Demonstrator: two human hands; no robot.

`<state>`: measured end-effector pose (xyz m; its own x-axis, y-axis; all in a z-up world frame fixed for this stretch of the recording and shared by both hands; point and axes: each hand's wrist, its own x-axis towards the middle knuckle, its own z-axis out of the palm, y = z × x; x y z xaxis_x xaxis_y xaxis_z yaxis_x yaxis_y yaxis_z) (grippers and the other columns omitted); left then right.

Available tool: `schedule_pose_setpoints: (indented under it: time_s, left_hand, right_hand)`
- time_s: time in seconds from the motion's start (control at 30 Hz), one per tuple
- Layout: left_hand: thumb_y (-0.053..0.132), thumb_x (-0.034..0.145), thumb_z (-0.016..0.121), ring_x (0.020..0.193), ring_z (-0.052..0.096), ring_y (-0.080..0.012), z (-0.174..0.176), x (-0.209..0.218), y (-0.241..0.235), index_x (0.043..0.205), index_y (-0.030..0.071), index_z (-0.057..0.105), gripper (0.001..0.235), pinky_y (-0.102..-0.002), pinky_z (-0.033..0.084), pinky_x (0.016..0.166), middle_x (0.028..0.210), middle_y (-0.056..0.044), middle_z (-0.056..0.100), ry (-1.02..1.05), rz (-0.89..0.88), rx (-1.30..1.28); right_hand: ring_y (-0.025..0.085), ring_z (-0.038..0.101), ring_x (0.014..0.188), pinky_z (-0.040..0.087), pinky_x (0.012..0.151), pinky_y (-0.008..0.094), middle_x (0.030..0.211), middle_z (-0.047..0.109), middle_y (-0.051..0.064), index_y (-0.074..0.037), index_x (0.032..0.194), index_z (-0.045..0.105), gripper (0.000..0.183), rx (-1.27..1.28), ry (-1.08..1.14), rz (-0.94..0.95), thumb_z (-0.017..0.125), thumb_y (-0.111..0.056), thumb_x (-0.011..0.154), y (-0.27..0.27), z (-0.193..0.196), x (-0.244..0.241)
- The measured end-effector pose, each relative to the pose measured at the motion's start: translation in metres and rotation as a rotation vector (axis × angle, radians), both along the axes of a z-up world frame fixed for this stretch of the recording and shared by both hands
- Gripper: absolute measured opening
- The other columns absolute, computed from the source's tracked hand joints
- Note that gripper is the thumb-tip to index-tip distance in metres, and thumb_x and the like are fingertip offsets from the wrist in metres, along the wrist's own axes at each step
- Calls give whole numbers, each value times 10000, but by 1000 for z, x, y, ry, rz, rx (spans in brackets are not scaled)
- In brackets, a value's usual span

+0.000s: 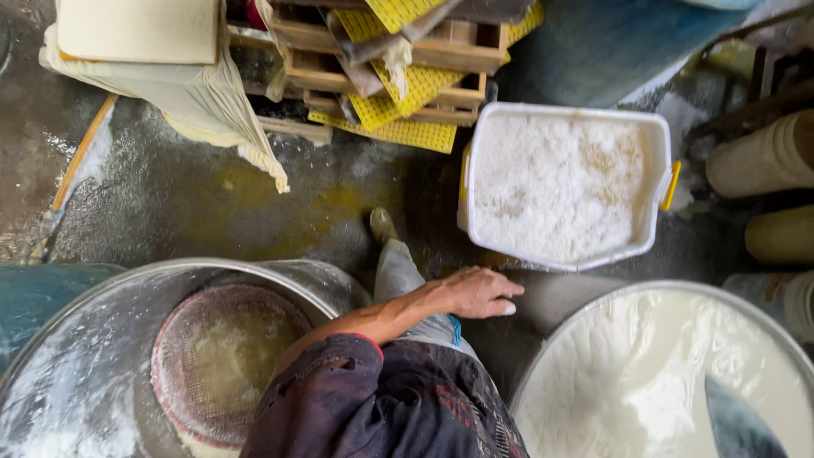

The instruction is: The person scoops a white liquid from a blue barrel into a large metal basin using a ladle, then stirs the contents of the basin repeatedly. The person continues to add more liquid from the barrel and stirs the mixture throughout the clip.

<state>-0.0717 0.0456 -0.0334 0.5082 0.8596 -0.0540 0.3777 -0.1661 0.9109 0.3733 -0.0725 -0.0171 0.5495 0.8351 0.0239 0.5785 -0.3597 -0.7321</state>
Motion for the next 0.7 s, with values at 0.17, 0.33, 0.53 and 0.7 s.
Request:
schedule_pose_setpoints:
  time_s: [0.17, 0.33, 0.53, 0.7]
  left_hand:
    - [381, 921, 658, 1107, 710, -347, -8, -52, 5, 1352, 79, 655, 526, -426, 544, 980, 1218, -168, 732, -44, 53, -47]
    - [339, 939, 602, 1050, 749, -312, -9, -156, 2, 1405, 127, 646, 514, -404, 576, 950, 1208, -113, 764, -47, 312, -76]
    - [355, 982, 615, 1195, 687, -296, 12, -268, -34, 1427, 110, 602, 508, -386, 553, 1016, 1346, -122, 690, -44, 683, 79]
    - [345, 965, 698, 1276, 636, -337, 46, -327, -73, 1435, 75, 585, 554, -433, 527, 1049, 1424, -167, 631, 86, 1019, 184]
  right_hand:
    - [211, 595, 771, 508, 667, 336, 1063, 638, 180, -7, 1680, 342, 817, 23, 175, 290, 621, 12, 912, 104, 5, -91]
    - [198, 597, 695, 510, 595, 339, 990, 661, 182, -13, 1678, 306, 809, -211, 413, 692, 612, 19, 930, 211, 9, -255]
    - [185, 609, 630, 516, 531, 304, 779, 636, 98, -73, 1521, 391, 615, -647, 860, 881, 576, -15, 938, 281, -85, -518]
    - [177, 608, 640, 571, 587, 316, 781, 605, 71, -33, 991, 593, 127, -1244, 1395, 599, 583, -154, 1025, 260, -147, -692]
